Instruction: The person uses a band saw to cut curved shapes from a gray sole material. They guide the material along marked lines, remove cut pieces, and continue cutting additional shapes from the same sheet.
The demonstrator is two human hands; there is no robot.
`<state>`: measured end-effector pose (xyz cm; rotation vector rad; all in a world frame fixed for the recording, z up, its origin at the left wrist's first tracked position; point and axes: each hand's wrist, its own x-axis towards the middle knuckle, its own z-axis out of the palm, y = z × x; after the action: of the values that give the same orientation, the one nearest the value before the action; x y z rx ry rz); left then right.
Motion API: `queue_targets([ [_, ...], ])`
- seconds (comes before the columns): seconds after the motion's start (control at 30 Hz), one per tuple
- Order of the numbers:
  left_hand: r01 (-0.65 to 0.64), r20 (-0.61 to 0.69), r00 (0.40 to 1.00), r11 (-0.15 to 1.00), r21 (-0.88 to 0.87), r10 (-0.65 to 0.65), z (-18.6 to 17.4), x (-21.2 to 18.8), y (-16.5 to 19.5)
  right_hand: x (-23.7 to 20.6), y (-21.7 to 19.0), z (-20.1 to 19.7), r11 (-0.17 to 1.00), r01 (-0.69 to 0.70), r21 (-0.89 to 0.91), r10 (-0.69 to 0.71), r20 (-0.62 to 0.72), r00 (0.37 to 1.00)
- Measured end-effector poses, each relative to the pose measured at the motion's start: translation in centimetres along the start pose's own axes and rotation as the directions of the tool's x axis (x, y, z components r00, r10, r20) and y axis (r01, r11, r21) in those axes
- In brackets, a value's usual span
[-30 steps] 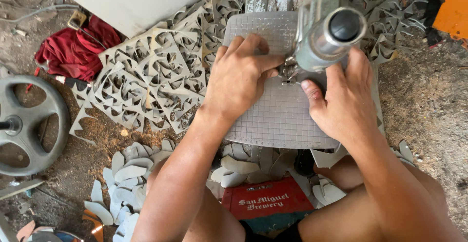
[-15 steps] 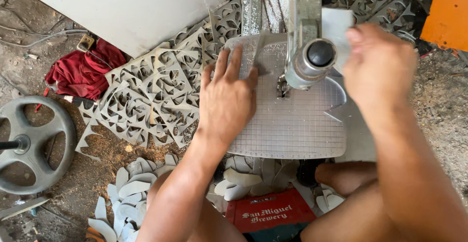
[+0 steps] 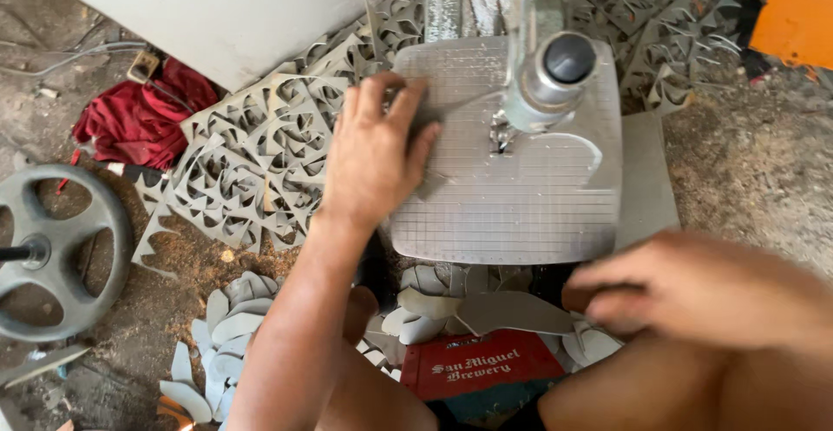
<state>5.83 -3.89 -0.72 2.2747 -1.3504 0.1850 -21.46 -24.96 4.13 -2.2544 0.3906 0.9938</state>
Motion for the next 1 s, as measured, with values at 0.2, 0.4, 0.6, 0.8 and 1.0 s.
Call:
queue_targets([
  [0.2, 0.272, 0.007, 0.959, 0.912, -0.307, -0.284, 0.6, 1.3, -4.3, 0.9, 18.0, -2.9, 0.821, -0.061, 0.567, 0.494, -0.654, 0.574],
  [0.4, 0.736, 0.000, 0.674, 0.671, 0.093, -0.739, -3.5, -1.8, -12.2, 8.6, 20.6, 8.7, 0.487, -0.507, 0.711, 0.838, -0.217, 0.501],
  [0.6, 0.754, 0.346, 0.417, 0.532, 0.385, -0.841, -3.4, -4.6, -15.5, 14.8, 12.8, 18.3, 0.500, -0.486, 0.717, 0.741, -0.064, 0.668],
  [0.8, 0.736, 0.428, 0.438, 0.589, 0.335, -0.790, -2.4, -4.3, -14.3, 12.7, 15.8, 18.8, 0.428, -0.398, 0.811, 0.846, -0.203, 0.493],
  [1.0, 0.723, 0.273, 0.617, 0.669, 0.174, -0.738, -6.6, -4.0, -9.5, 2.3, 25.3, 15.3, 0.419, -0.114, 0.901, 0.896, -0.430, -0.107],
])
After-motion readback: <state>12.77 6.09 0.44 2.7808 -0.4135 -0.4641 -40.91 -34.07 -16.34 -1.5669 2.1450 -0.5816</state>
